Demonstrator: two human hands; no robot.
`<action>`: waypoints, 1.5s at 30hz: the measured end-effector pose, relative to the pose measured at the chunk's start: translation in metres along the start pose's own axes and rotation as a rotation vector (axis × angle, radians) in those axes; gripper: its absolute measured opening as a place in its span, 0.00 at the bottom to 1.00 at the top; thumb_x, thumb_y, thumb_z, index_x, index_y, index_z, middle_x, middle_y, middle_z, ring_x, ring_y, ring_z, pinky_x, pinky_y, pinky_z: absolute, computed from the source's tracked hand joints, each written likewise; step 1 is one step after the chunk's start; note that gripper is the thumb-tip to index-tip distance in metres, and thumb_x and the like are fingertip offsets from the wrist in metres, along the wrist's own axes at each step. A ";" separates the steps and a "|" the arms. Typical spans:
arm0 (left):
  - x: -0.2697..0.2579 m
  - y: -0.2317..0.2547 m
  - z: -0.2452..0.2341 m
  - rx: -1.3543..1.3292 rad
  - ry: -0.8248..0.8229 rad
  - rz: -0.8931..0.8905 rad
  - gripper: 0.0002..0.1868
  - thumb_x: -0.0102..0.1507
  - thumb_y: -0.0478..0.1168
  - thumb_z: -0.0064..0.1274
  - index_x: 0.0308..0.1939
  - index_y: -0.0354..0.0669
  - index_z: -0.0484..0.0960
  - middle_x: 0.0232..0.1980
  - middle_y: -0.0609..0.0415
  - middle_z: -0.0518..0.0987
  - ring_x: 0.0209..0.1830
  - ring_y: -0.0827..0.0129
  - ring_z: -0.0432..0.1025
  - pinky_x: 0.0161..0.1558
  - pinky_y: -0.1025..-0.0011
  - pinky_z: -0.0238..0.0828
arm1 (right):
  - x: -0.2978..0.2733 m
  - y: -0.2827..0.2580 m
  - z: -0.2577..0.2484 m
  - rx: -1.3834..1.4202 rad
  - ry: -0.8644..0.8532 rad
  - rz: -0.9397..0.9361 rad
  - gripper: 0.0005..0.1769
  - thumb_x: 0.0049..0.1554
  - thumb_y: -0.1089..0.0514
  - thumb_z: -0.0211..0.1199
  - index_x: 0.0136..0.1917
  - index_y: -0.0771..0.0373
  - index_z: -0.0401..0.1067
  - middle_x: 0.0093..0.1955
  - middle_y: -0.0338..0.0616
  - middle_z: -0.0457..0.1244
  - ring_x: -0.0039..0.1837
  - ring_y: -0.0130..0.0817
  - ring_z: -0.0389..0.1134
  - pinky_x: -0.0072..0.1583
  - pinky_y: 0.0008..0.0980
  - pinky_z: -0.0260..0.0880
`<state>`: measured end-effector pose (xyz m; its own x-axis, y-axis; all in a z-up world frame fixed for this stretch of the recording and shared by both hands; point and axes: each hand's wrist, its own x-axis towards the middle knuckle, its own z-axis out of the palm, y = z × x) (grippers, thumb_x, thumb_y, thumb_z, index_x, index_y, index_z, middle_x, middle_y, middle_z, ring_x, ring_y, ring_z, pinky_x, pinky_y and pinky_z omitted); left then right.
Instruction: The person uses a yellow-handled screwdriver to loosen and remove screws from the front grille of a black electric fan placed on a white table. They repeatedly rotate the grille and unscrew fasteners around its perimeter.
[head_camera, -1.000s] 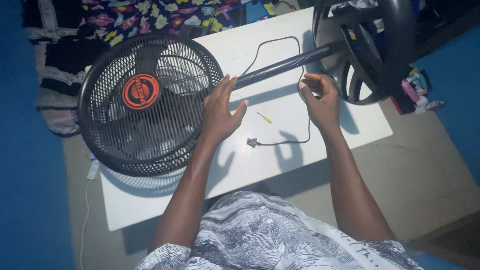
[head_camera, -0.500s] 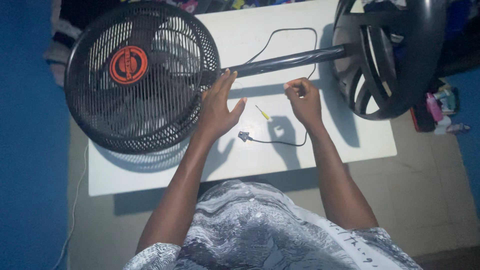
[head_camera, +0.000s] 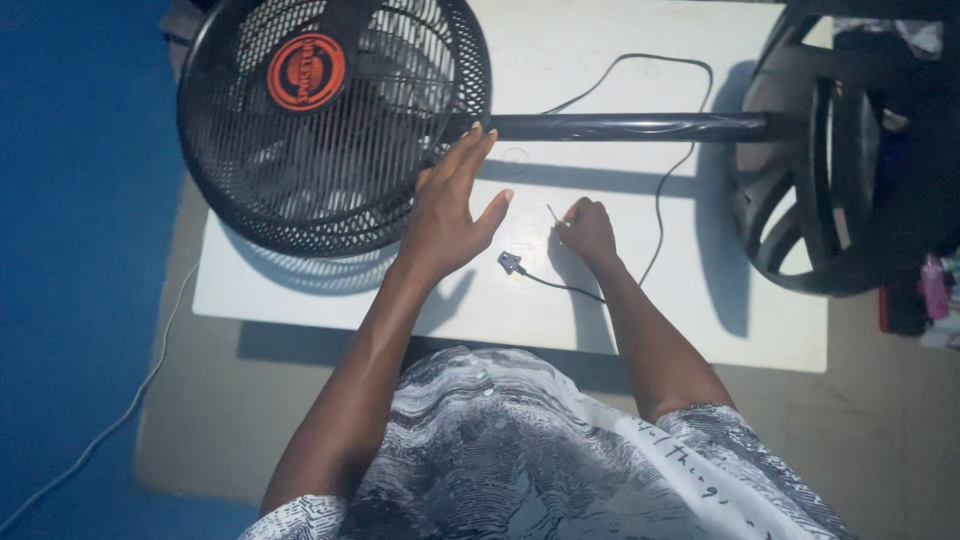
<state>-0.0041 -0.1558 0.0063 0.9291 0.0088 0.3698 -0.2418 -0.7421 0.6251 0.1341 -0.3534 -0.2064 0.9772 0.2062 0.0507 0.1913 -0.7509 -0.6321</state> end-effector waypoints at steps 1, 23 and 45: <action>-0.002 0.001 -0.003 0.001 0.016 0.011 0.31 0.55 0.43 0.48 0.60 0.39 0.59 0.63 0.41 0.58 0.64 0.54 0.54 0.58 0.56 0.47 | 0.002 0.004 0.005 -0.021 -0.007 0.004 0.14 0.38 0.56 0.65 0.34 0.66 0.66 0.32 0.51 0.61 0.38 0.42 0.64 0.41 0.35 0.64; -0.018 -0.016 -0.040 -0.068 0.094 0.048 0.28 0.55 0.41 0.50 0.58 0.39 0.62 0.61 0.42 0.63 0.61 0.54 0.59 0.59 0.59 0.52 | -0.057 -0.088 -0.054 0.532 0.230 0.003 0.09 0.47 0.62 0.59 0.43 0.65 0.66 0.35 0.42 0.63 0.39 0.25 0.65 0.42 0.24 0.64; -0.059 -0.113 -0.142 -0.346 0.211 0.112 0.39 0.55 0.33 0.49 0.65 0.37 0.45 0.62 0.35 0.59 0.65 0.51 0.55 0.62 0.62 0.50 | -0.116 -0.238 -0.057 0.769 0.434 -0.145 0.12 0.60 0.54 0.44 0.46 0.65 0.61 0.35 0.44 0.64 0.36 0.23 0.63 0.39 0.20 0.61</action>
<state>-0.0711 0.0222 0.0116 0.8227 0.1045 0.5587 -0.4514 -0.4773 0.7539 -0.0191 -0.2344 -0.0172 0.9268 -0.1067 0.3600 0.3534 -0.0760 -0.9324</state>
